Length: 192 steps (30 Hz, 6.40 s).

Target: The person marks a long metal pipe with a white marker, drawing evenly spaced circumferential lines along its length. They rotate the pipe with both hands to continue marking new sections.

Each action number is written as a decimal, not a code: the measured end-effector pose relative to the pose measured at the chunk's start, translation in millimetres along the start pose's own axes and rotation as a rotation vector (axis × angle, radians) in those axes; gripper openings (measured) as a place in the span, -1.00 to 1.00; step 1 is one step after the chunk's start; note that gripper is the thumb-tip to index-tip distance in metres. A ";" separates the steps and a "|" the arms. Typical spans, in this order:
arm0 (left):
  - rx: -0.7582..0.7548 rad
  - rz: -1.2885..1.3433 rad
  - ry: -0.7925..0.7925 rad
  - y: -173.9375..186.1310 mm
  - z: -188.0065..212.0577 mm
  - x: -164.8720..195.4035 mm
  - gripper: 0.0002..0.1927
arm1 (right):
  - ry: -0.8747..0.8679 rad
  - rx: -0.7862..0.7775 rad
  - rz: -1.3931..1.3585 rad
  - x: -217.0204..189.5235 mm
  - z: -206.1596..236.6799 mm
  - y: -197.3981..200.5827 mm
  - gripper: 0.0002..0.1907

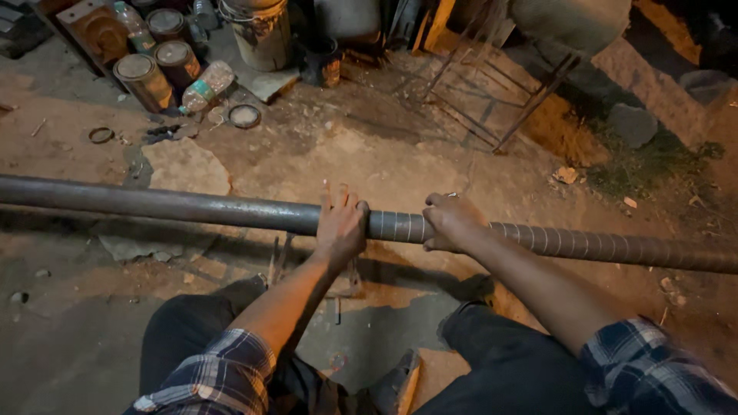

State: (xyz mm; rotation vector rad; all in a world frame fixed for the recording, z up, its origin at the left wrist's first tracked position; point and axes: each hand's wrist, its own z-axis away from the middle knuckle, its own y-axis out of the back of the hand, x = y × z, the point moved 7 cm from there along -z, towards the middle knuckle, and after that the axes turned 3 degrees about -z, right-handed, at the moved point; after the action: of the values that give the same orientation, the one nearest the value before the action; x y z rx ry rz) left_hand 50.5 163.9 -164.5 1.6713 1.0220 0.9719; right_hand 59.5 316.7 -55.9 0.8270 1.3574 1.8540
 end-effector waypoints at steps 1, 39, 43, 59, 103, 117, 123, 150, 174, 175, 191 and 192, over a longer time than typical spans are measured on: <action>0.029 0.001 -0.010 2.5 0.2 0.5 -0.59 | 0.010 0.007 0.004 -1.0 -1.1 0.8 -0.36; 0.127 -0.111 -0.245 20.0 -23.6 84.9 -0.75 | -0.030 0.066 -0.016 66.8 64.9 -16.3 -0.44; 0.141 -0.041 -0.285 15.7 -29.7 91.5 -0.70 | -0.113 0.060 -0.056 79.8 65.4 -20.2 -0.44; -0.341 -0.046 -0.287 9.3 -43.4 76.9 -0.48 | -0.110 0.046 -0.027 75.0 63.2 -27.1 -0.44; -0.648 0.217 -0.233 10.9 -39.6 6.7 -0.48 | -0.108 -0.022 -0.006 92.3 49.3 -47.0 -0.40; 0.237 0.054 -0.266 24.2 12.1 24.3 -0.62 | -0.152 -0.044 -0.001 92.4 50.2 -48.2 -0.40; -0.037 0.083 -0.237 12.2 -5.1 23.6 -0.50 | -0.121 -0.025 -0.013 92.4 46.2 -50.0 -0.41; -0.440 0.113 -0.060 58.5 -33.8 40.3 -0.20 | -0.100 0.114 -0.012 32.6 64.9 49.4 -0.46; -0.189 0.303 -0.201 6.2 -24.4 3.2 -0.36 | -0.175 -0.043 0.014 79.6 26.6 -51.7 -0.39; -0.191 0.316 -0.207 5.8 -24.6 2.3 -0.36 | -0.191 -0.062 0.024 81.8 25.7 -54.8 -0.39; -0.230 0.284 -0.260 -3.6 -28.1 1.6 -0.34 | -0.221 -0.127 0.065 81.8 24.4 -57.8 -0.37; -0.233 0.286 -0.256 -2.5 -27.8 1.6 -0.34 | -0.216 -0.128 0.069 81.4 24.6 -57.4 -0.36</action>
State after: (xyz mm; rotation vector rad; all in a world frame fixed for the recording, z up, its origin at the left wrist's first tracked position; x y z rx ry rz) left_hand 25.1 174.2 -159.3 1.7182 0.4893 0.9860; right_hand 42.6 409.1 -97.2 0.9862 1.0774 1.8230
